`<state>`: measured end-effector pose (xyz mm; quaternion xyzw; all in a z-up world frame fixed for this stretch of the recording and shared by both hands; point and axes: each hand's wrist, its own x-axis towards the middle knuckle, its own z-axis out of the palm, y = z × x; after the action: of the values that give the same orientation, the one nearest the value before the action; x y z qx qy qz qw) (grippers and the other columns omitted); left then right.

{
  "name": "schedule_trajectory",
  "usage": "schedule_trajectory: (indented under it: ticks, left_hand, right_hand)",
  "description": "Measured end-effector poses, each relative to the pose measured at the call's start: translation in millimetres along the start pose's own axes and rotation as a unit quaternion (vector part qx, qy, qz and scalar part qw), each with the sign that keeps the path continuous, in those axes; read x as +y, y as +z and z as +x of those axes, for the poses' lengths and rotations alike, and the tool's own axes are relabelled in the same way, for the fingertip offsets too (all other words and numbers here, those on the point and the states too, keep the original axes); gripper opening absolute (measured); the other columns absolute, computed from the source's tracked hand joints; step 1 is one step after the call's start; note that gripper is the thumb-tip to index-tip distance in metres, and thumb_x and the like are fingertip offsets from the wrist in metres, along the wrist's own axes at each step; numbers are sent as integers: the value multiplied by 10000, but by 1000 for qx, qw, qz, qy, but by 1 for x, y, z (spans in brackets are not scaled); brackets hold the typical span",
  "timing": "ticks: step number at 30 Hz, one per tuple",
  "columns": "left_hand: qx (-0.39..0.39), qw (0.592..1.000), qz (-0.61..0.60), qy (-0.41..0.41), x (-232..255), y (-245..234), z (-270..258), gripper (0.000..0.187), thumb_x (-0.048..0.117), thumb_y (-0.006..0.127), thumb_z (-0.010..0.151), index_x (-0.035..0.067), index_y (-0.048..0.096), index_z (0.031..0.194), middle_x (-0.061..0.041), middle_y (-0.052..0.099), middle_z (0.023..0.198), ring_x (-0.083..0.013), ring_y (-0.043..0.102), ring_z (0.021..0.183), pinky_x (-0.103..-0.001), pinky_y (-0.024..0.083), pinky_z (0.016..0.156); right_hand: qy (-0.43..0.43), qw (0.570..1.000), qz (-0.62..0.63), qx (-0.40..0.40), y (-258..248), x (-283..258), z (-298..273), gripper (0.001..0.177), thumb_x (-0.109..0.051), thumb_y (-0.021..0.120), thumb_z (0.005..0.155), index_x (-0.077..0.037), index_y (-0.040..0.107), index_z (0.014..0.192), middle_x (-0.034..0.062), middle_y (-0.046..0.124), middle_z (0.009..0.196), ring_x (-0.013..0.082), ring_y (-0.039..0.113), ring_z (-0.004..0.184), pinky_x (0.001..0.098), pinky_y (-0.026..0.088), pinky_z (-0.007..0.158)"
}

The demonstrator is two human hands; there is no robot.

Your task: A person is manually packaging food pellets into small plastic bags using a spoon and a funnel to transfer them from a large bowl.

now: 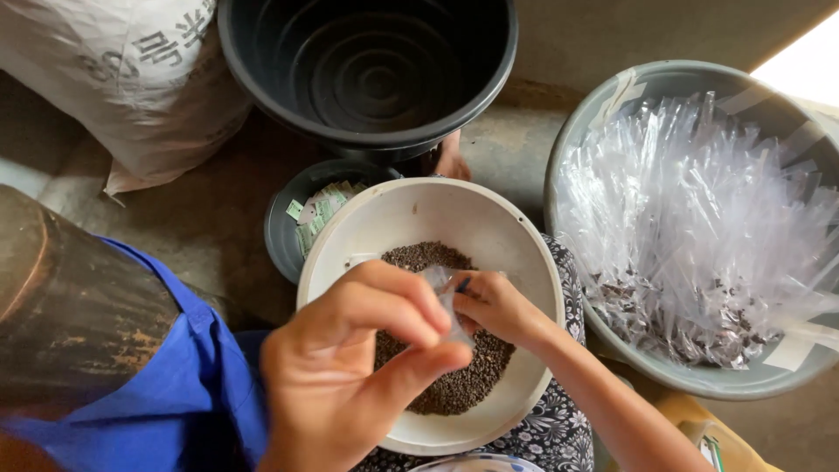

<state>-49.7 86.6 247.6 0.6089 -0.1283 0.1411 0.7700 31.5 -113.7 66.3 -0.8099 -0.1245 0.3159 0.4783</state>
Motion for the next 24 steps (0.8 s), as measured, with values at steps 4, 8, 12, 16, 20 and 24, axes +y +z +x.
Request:
schedule_trajectory:
  ticks: [4,8,12,16,20,24]
  left_hand:
    - [10,999,-31,-17,-12,-7,-8,186,14,774,841,71,607,900,-134,706,840,-198,716,785,-284,596,797]
    - [19,993,-37,-107,-75,-9,-39,287,-15,830,791,101,581,874,-93,698,835,-171,679,802,-292,592,808]
    - [-12,980,48,-191,-122,3,-78,185,119,858,783,121,678,824,-58,787,845,-151,751,794,-297,642,777]
    - [3,974,119,-193,-134,20,-74,273,171,920,731,132,712,904,-8,789,836,-122,731,762,-265,573,747]
    - [-8,989,118,-83,-115,24,-38,215,136,798,857,82,638,991,-63,753,916,-159,736,815,-259,641,768]
    - [100,993,66,2,-63,27,0,190,46,792,859,49,647,983,-72,710,888,-140,654,827,-253,559,842]
  right_hand:
    - [65,991,-97,-67,29,40,2,222,-158,517,1011,-93,636,835,39,669,528,115,673,437,223,596,658]
    - [126,978,166,12,20,31,-13,224,-173,509,1022,-28,587,870,113,622,566,192,593,436,279,454,419]
    - [-16,933,343,106,-14,-20,-47,313,-264,547,1034,9,606,894,115,596,699,148,541,470,290,519,346]
    - [-163,983,8,84,-42,-63,-71,337,-342,467,1045,-87,620,885,-13,619,614,76,635,524,214,522,478]
    - [-313,935,70,152,-48,-53,-75,282,-201,458,1070,14,640,1063,127,659,1016,219,674,915,329,561,845]
    - [-293,955,21,42,23,-20,-49,223,-288,611,1015,-92,671,928,-1,664,841,138,626,790,302,514,716]
